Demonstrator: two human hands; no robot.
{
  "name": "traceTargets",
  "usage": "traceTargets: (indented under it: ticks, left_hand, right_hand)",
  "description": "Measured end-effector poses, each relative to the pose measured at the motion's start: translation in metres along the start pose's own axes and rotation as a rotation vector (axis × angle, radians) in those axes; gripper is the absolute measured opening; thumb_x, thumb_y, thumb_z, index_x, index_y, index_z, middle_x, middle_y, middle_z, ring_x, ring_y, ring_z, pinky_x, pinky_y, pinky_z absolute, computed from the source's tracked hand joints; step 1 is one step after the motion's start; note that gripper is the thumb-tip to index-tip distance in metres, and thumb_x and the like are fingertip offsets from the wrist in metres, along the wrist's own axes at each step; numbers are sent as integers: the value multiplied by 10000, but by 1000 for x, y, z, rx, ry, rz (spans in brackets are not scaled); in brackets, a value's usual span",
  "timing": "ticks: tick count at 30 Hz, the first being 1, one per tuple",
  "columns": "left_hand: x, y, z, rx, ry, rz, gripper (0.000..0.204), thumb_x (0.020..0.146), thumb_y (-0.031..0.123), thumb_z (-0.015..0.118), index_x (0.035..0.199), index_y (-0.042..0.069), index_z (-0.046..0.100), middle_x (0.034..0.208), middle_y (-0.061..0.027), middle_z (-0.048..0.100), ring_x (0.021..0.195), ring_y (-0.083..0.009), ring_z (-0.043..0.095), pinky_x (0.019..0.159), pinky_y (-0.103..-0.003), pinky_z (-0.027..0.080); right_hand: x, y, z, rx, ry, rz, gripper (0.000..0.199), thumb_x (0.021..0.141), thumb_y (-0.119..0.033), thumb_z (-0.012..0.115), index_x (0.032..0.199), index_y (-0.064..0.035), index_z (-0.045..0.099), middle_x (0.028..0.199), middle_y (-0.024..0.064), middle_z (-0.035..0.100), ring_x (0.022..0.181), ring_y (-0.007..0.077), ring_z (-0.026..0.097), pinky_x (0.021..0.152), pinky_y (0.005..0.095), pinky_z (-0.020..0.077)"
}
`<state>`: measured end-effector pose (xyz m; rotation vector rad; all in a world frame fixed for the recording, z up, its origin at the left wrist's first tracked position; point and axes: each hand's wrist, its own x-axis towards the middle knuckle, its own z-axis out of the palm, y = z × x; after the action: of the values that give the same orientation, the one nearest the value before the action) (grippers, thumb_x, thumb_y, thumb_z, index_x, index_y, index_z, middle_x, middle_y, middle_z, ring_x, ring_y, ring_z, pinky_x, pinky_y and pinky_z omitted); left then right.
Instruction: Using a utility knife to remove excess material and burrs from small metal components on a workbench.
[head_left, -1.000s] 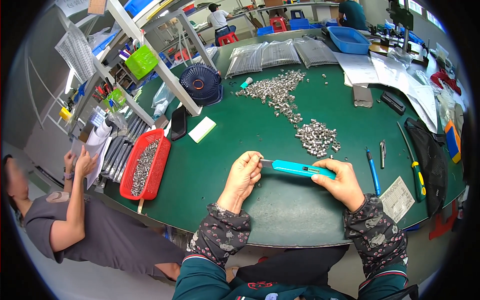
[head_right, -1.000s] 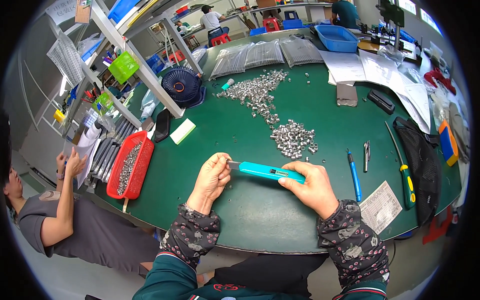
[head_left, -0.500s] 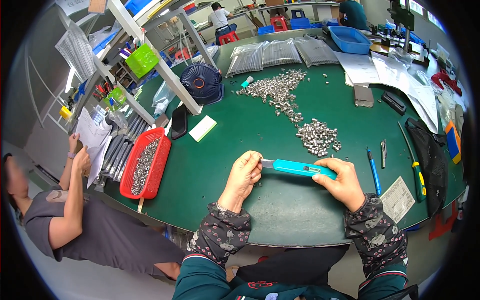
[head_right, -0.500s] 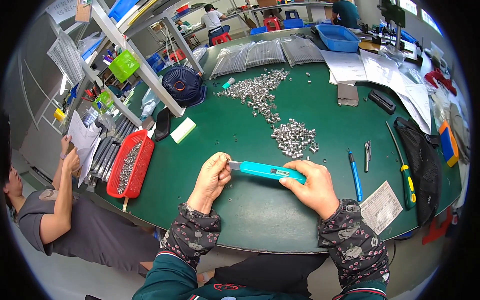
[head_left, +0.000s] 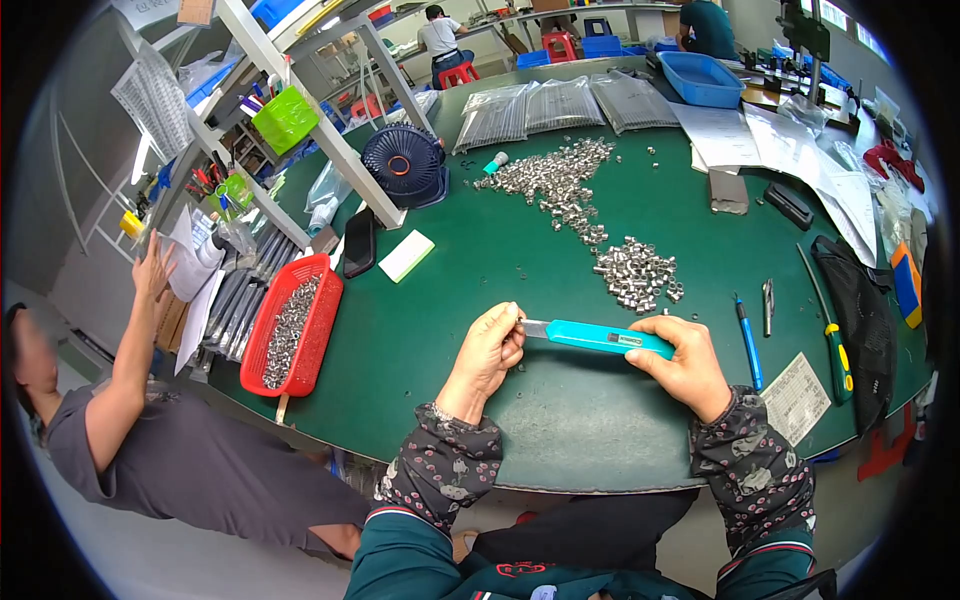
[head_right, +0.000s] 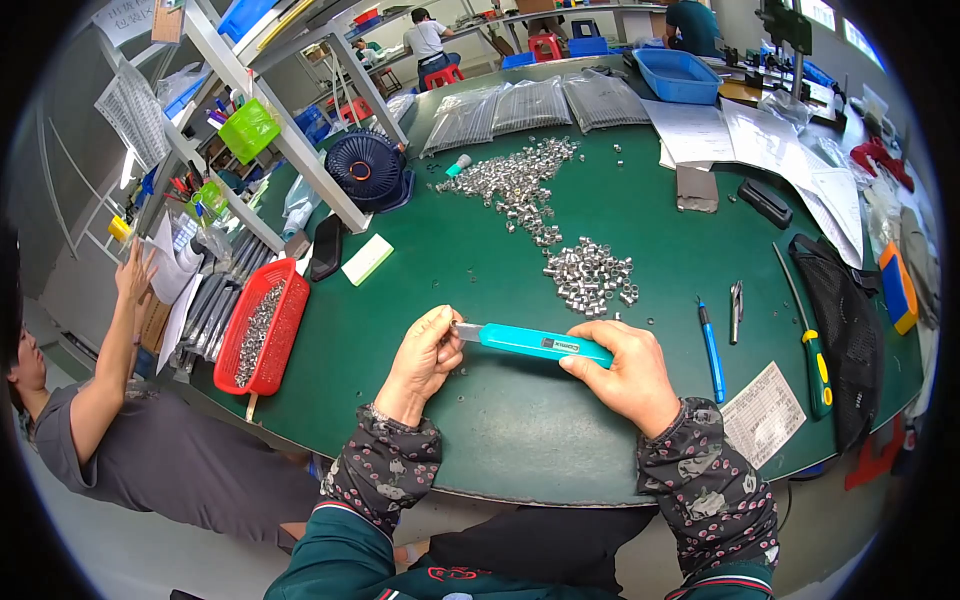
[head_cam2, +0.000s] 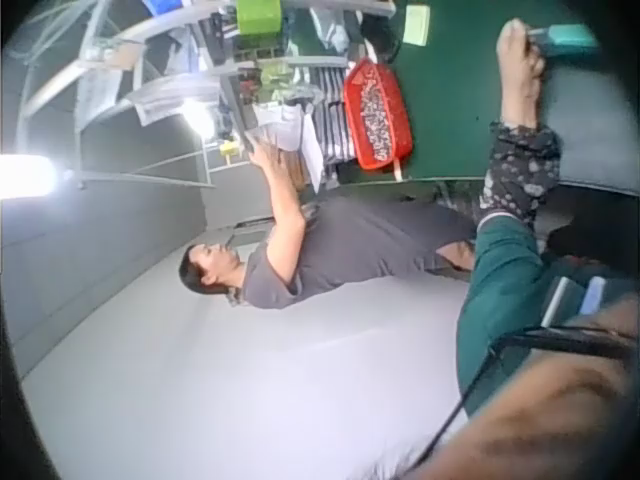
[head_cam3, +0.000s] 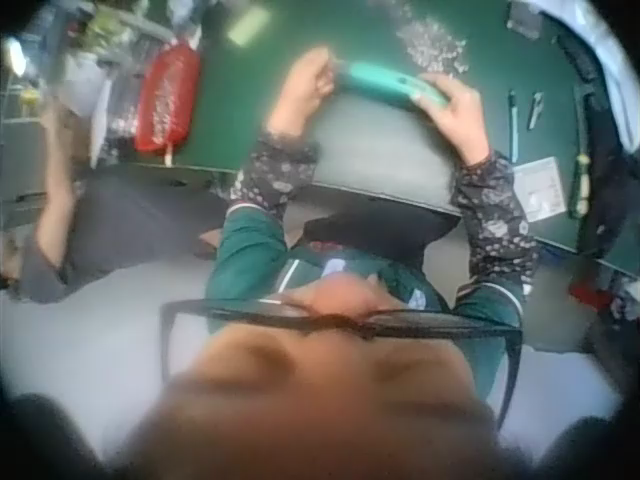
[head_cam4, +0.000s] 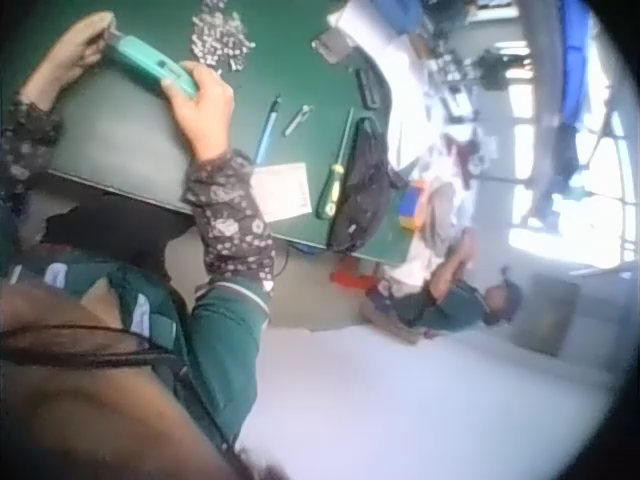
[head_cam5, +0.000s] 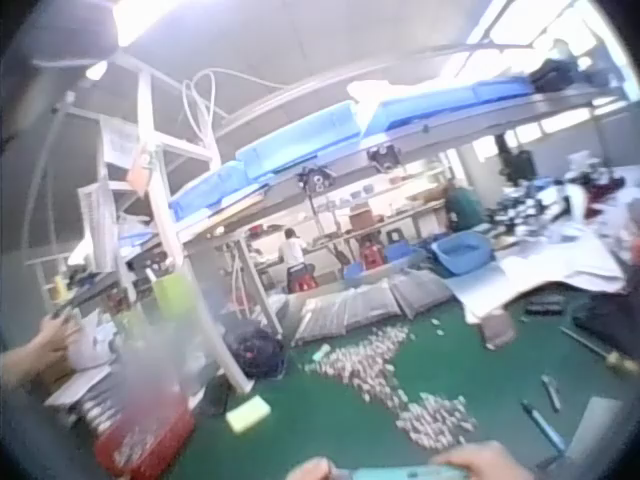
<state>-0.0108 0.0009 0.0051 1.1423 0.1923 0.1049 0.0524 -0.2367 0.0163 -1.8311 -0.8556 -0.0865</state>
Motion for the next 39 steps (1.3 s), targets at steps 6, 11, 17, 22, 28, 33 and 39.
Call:
traceTargets:
  ticks: [6,11,17,22,28,33,39]
  left_hand:
    - [0,1,0,-45,-5,-46,260,883,263,434,722,62,470,577,3,421,387,-19,261,331,-148,199]
    - [0,2,0,-81,-21,-28,265,885,274,427,728,63,464,595,-6,428,401,-21,272,331,-146,204]
    - [1,2,0,-111,-22,15,167,873,201,457,810,51,499,685,-10,455,445,-22,308,341,-139,210]
    - [3,1,-6,-180,-31,28,118,861,137,466,901,39,516,765,-26,493,461,-26,319,343,-138,217]
    - [3,1,-3,-150,-1,36,137,866,123,448,941,26,511,810,-38,510,466,-28,319,349,-139,225]
    - [3,-4,-4,-122,-2,62,162,880,152,433,951,23,500,774,-28,485,464,-26,312,353,-142,218]
    - [2,-2,-1,-100,23,38,156,880,150,437,955,26,496,736,-21,477,445,-23,300,351,-145,212]
  right_hand:
    - [-1,1,0,-111,82,-143,252,653,-137,663,865,-28,582,778,110,584,667,248,575,580,313,444]
    - [2,1,0,-202,220,-167,263,650,-110,660,880,-40,555,754,106,555,639,278,553,554,339,437]
    - [-1,-1,-1,-285,162,-138,272,651,-133,663,884,-43,558,726,101,549,622,281,547,532,338,428]
    - [1,4,0,-46,121,-70,256,650,-118,660,869,-15,578,763,120,580,661,245,578,569,300,443]
    - [1,1,-4,137,-33,152,255,669,-126,659,874,5,583,729,109,599,657,167,585,587,270,445]
    - [1,-2,-5,162,-72,197,260,673,-133,662,874,13,582,687,106,606,635,131,576,587,259,445]
    - [1,-5,-5,164,-130,232,249,680,-150,653,852,19,590,657,99,596,614,114,555,572,257,436]
